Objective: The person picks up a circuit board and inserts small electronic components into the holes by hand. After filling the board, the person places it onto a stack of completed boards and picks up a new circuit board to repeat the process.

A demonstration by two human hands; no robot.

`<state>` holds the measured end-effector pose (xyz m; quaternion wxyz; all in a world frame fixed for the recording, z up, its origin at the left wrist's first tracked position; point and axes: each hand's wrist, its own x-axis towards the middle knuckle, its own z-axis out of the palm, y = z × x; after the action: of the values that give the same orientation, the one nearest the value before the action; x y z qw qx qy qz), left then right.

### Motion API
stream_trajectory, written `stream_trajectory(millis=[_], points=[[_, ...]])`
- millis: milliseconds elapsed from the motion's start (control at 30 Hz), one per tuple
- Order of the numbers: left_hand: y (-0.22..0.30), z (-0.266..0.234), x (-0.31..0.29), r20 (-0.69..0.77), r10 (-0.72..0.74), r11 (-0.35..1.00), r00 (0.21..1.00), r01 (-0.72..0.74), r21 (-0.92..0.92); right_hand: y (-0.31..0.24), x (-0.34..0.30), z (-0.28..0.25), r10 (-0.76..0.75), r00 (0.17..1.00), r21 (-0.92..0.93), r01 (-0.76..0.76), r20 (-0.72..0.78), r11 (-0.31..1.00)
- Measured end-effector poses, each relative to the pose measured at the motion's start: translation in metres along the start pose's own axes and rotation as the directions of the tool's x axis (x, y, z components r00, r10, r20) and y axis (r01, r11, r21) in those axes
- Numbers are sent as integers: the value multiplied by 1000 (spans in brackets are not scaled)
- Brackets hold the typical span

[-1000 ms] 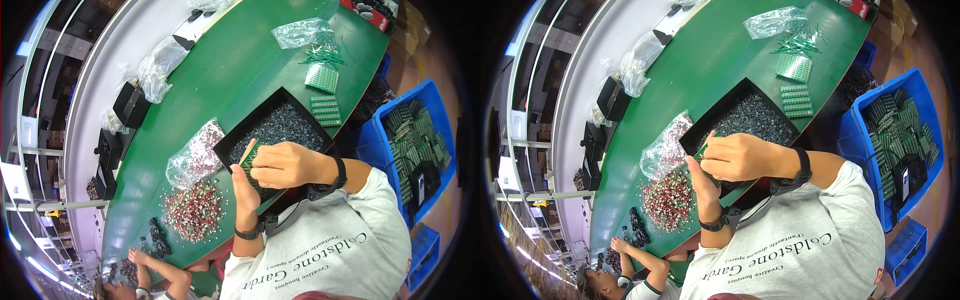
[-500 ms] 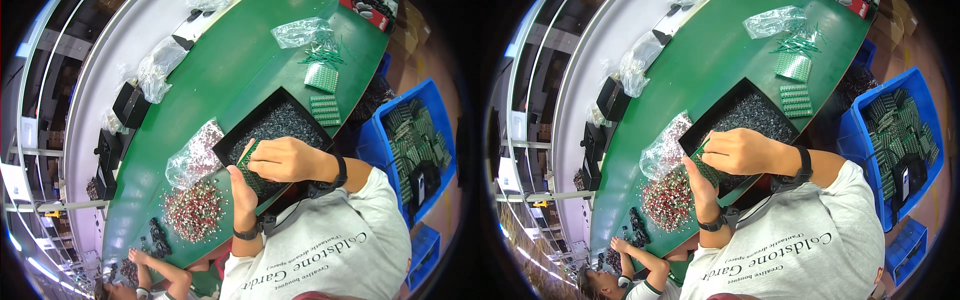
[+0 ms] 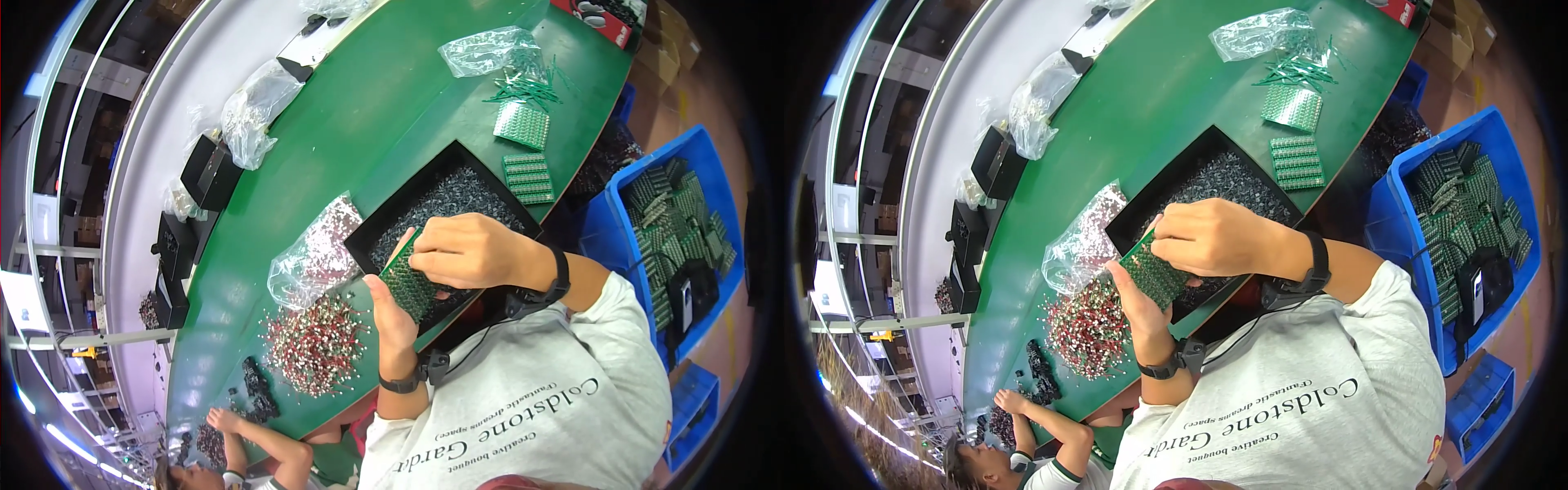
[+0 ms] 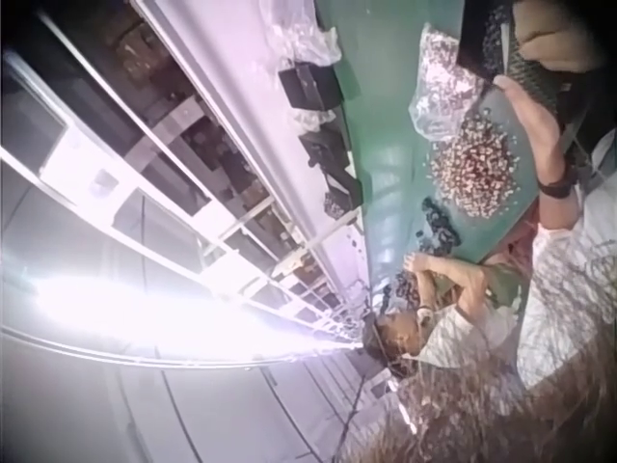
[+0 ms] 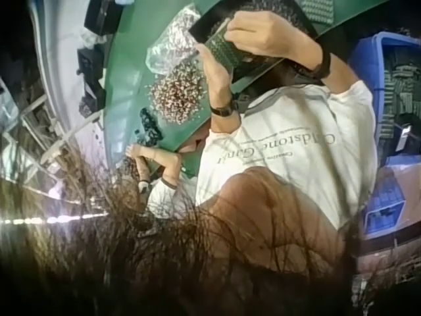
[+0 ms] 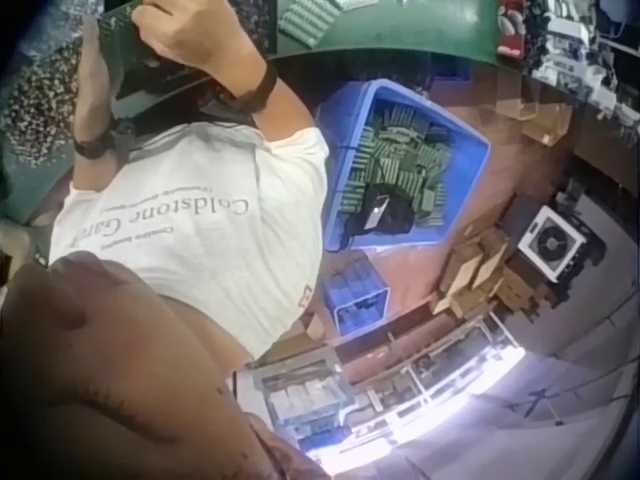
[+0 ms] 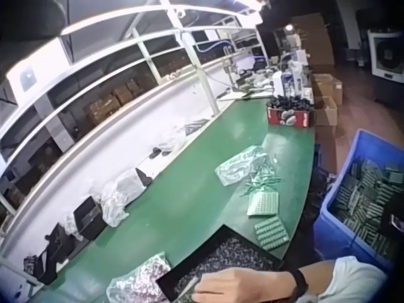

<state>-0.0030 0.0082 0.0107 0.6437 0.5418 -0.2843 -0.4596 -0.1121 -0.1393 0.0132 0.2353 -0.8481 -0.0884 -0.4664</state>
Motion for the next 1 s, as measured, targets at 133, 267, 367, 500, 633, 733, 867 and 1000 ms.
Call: stream_trajectory(millis=[133, 267, 367, 500, 633, 733, 867, 1000], points=[[-1, -1, -1, -12, 23, 998, 1000, -22, 61, -2, 0, 4, 1, 1000, -15, -1, 24, 1000], [-6, -7, -2, 45, -7, 998, 999, 4, 63, -1, -1, 1, 2, 999, 2, -2, 42, 1000], [-2, -10, -3, 0, 5, 1000, 1000, -5, -8, 0, -3, -5, 43, 999, 24, -43, -17, 999], [0, -12, -2, 18, 8, 999, 1000, -7, -47, 4, -7, -6, 53, 999, -2, -53, -7, 999], [2, -5, -4, 6, -28, 999, 1000, 28, -44, 3, -5, 2, -1, 1000, -41, 2, 19, 999], [2, -5, -4, 35, -18, 1000, 999, 19, -6, 3, -5, 1, 6, 999, -49, -4, 50, 999], [-2, -8, -6, 59, -40, 999, 997, 41, -15, 3, -5, -4, 8, 997, -14, -7, 81, 1000], [-3, -13, -3, 71, -44, 996, 996, 50, -79, 3, -9, -10, 4, 998, 7, -4, 59, 1000]])
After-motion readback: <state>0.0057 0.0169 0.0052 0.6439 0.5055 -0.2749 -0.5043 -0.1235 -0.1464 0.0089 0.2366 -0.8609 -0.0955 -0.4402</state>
